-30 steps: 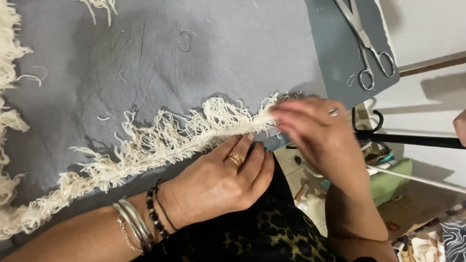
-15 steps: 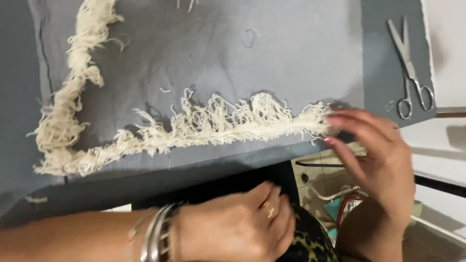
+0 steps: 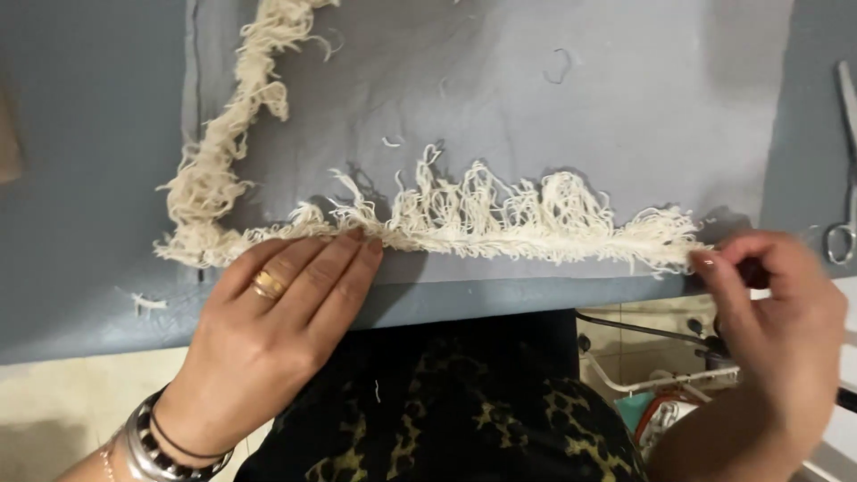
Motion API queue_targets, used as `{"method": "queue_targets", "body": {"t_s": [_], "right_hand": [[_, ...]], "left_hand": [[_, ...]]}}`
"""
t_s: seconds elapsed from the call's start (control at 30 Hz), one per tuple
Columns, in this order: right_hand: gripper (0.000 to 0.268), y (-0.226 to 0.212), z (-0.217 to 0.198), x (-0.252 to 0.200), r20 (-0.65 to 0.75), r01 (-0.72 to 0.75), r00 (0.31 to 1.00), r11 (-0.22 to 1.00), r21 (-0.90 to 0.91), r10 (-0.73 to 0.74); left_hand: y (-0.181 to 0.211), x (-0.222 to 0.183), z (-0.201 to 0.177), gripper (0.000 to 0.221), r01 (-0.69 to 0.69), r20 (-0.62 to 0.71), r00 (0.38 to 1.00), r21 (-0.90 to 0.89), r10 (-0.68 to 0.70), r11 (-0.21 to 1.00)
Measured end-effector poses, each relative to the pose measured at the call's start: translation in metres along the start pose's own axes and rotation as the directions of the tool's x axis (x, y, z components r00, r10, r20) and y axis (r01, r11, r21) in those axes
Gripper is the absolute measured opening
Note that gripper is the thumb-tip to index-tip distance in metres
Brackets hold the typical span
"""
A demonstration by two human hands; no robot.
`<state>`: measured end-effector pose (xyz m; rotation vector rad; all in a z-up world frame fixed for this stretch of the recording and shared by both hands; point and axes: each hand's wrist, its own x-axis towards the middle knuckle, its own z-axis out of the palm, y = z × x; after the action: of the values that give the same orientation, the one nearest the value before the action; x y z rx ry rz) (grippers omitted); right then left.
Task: Trimming and arranging white fringe on a piece of fabric
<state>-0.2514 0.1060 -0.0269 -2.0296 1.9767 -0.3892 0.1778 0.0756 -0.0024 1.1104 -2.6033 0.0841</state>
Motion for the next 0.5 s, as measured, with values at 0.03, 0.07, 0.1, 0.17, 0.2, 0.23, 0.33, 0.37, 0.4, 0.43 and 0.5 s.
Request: {"method": "queue_targets", "body": {"t_s": [0.03, 0.07, 0.1, 0.17, 0.2, 0.23, 0.33, 0.37, 0.4, 0.43, 0.5], "right_hand": [[0.011, 0.006, 0.002, -0.001, 0.001, 0.005, 1.000, 1.000, 0.004, -0.005], [0.014, 0.013, 0.004, -0.002, -0.023, -0.094, 0.995, 0.992, 0.090, 0.096], [0.019, 0.020, 0.005, -0.003, -0.036, -0.189, 0.979, 0.965, 0.180, 0.199], [0.020, 0.032, 0.009, -0.004, -0.045, -0.152, 0.986, 0.971, 0.184, 0.163], [0.021, 0.039, 0.010, -0.006, -0.055, -0.119, 0.990, 0.976, 0.184, 0.131], [0.021, 0.038, 0.010, -0.007, -0.056, -0.122, 0.989, 0.976, 0.183, 0.134], [0.021, 0.040, 0.011, -0.014, -0.111, -0.147, 0.980, 0.978, 0.148, 0.164], [0.017, 0.047, 0.011, -0.017, -0.099, -0.139, 0.983, 0.979, 0.150, 0.154], [0.013, 0.056, 0.010, -0.020, -0.086, -0.130, 0.986, 0.980, 0.153, 0.145], [0.013, 0.043, 0.006, -0.015, -0.097, -0.145, 0.982, 0.979, 0.140, 0.159], [0.008, 0.019, -0.006, -0.010, -0.116, 0.014, 0.993, 1.000, -0.017, -0.016]], "left_hand": [[0.000, -0.002, 0.001, 0.031, 0.003, 0.001, 1.000, 0.005, -0.003, 1.000], [0.000, -0.004, 0.002, 0.032, 0.025, -0.012, 1.000, 0.021, -0.025, 0.999], [0.000, -0.005, 0.004, 0.033, 0.046, -0.025, 0.999, 0.037, -0.046, 0.998], [0.000, -0.005, 0.004, 0.031, 0.062, -0.043, 0.997, 0.061, -0.059, 0.996], [0.001, -0.004, 0.005, 0.030, 0.075, -0.064, 0.995, 0.080, -0.070, 0.994], [0.001, -0.003, 0.006, 0.030, 0.072, -0.064, 0.996, 0.079, -0.067, 0.994], [-0.003, -0.001, 0.009, 0.023, 0.048, -0.102, 0.994, 0.098, -0.038, 0.994], [-0.002, 0.000, 0.009, 0.022, 0.037, -0.104, 0.994, 0.101, -0.026, 0.994], [0.000, 0.002, 0.009, 0.022, 0.025, -0.106, 0.994, 0.105, -0.014, 0.994], [0.000, -0.002, 0.008, 0.022, 0.011, -0.116, 0.993, 0.091, 0.000, 0.996], [-0.001, -0.006, 0.010, 0.031, 0.024, -0.030, 0.999, 0.047, -0.023, 0.999]]}}
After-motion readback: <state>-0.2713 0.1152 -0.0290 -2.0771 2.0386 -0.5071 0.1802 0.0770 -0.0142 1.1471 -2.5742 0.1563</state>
